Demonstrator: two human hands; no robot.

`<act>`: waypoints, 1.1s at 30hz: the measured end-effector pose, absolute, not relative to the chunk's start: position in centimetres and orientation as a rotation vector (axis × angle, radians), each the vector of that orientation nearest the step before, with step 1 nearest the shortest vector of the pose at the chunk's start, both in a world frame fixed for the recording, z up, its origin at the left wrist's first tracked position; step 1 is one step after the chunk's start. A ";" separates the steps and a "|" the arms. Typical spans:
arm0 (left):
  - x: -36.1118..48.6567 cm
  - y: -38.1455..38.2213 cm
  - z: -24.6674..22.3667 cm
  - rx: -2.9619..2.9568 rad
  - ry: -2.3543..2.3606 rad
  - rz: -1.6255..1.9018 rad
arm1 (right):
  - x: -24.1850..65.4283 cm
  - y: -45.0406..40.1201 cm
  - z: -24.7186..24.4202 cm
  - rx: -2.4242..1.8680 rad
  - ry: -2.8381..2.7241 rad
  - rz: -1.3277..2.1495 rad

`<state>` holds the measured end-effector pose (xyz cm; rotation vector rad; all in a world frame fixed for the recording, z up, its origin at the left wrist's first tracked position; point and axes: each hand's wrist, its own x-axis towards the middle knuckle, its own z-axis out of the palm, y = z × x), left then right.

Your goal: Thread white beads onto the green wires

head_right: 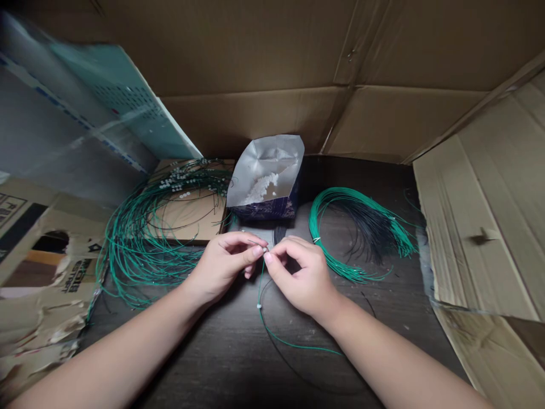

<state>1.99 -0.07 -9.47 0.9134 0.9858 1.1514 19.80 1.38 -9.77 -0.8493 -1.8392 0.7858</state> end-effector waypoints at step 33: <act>1.8 -0.1 -9.6 1.036 1.073 1.084 | 20.1 1.4 -9.8 -0.881 -1.831 0.869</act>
